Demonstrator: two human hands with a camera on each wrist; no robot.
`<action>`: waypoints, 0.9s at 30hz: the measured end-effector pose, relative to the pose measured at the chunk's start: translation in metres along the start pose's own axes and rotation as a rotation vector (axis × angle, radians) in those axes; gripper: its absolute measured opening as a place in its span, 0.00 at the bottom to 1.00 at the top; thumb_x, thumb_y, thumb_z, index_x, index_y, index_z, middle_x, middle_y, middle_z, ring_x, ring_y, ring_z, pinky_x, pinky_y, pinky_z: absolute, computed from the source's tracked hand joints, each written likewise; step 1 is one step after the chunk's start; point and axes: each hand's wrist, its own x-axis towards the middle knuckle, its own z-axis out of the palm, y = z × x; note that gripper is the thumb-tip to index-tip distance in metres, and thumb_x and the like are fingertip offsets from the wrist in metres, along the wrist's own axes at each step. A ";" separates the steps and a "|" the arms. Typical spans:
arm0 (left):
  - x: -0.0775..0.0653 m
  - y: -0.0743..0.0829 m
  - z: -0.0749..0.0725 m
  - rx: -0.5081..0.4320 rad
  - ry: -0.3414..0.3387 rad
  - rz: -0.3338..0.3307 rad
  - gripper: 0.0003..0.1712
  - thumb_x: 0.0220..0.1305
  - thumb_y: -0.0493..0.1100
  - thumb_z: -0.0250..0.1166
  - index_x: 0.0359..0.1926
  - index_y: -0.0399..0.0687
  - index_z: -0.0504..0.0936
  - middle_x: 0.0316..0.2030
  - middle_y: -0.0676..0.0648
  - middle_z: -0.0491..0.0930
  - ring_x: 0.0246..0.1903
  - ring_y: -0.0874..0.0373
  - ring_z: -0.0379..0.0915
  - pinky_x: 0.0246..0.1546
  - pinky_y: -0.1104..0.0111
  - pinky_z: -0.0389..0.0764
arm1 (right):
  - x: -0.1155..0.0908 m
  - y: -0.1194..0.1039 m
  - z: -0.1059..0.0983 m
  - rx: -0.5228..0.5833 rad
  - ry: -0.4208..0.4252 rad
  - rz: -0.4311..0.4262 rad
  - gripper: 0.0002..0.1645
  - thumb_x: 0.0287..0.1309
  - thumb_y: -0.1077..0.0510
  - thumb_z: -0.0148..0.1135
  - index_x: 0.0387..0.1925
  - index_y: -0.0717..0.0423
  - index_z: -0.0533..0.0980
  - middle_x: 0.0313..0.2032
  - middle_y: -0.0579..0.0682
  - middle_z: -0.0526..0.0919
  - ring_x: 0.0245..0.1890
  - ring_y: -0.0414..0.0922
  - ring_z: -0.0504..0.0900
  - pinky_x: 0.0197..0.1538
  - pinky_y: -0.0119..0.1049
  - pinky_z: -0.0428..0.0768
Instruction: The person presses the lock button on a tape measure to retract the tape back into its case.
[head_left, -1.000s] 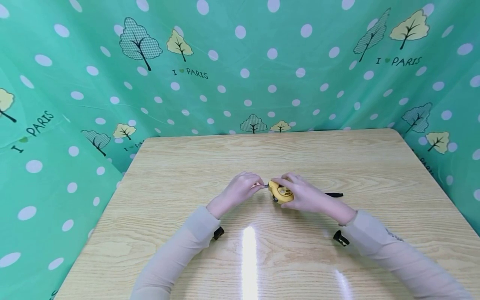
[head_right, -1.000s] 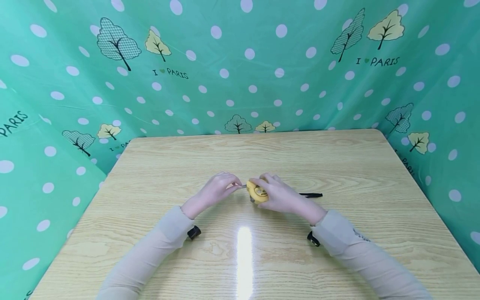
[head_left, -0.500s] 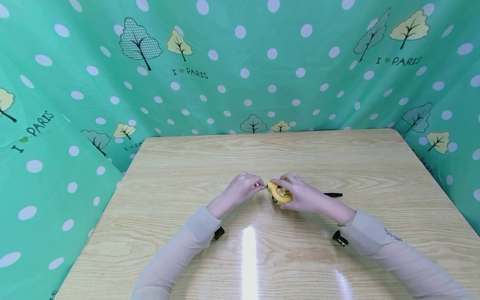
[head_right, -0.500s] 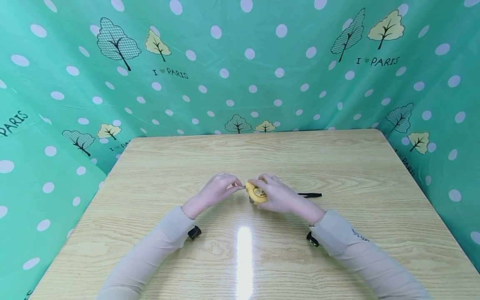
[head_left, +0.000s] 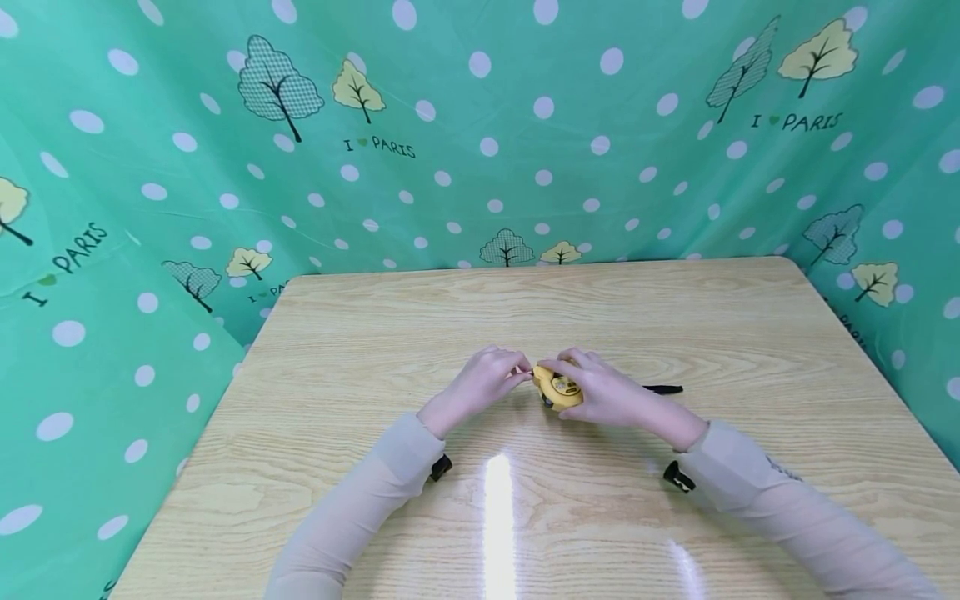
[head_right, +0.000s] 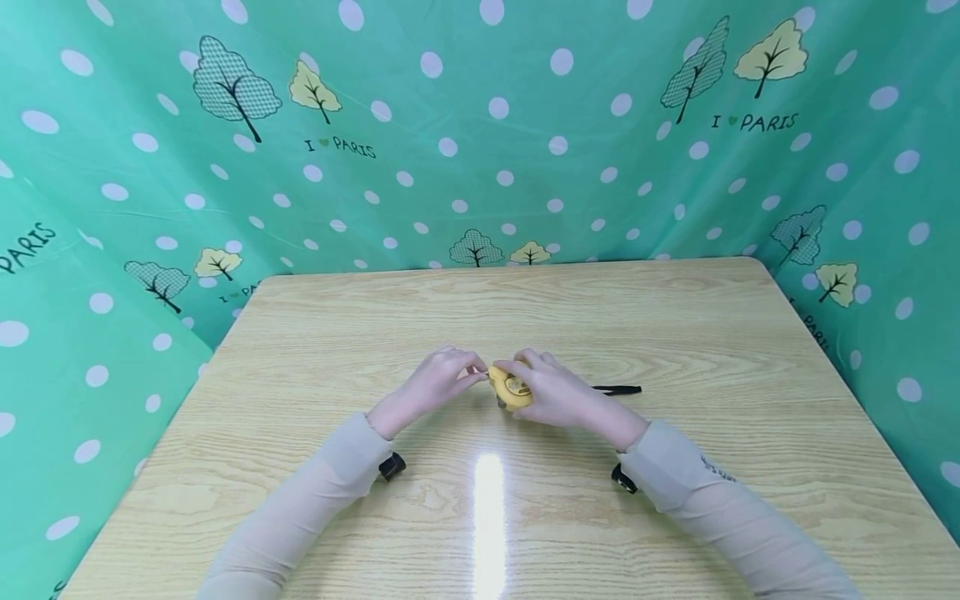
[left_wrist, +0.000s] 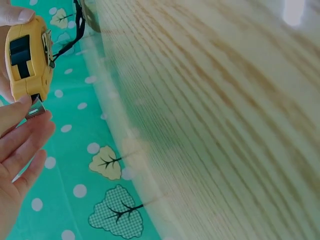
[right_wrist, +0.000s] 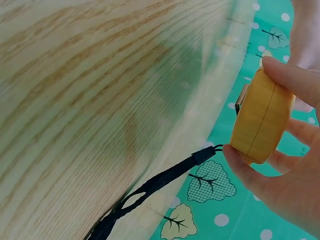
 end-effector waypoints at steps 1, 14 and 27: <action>0.000 0.000 0.000 0.001 0.005 0.005 0.04 0.53 0.38 0.64 0.30 0.42 0.80 0.28 0.50 0.82 0.27 0.63 0.76 0.33 0.74 0.73 | 0.000 0.000 0.000 -0.004 0.000 -0.001 0.42 0.41 0.56 0.70 0.60 0.52 0.63 0.51 0.57 0.67 0.48 0.55 0.68 0.46 0.48 0.74; -0.010 -0.010 -0.005 -0.012 0.004 -0.083 0.06 0.55 0.38 0.62 0.35 0.41 0.79 0.31 0.49 0.81 0.31 0.61 0.76 0.41 0.69 0.76 | -0.005 0.006 0.001 -0.023 -0.007 0.023 0.43 0.40 0.56 0.70 0.60 0.53 0.63 0.51 0.59 0.66 0.49 0.56 0.68 0.45 0.51 0.74; -0.024 -0.018 -0.011 0.042 0.017 -0.113 0.09 0.57 0.39 0.61 0.38 0.39 0.79 0.36 0.46 0.81 0.35 0.58 0.76 0.40 0.70 0.76 | -0.012 0.022 -0.001 -0.014 -0.026 0.084 0.44 0.41 0.56 0.70 0.61 0.53 0.61 0.53 0.59 0.65 0.49 0.57 0.67 0.45 0.51 0.73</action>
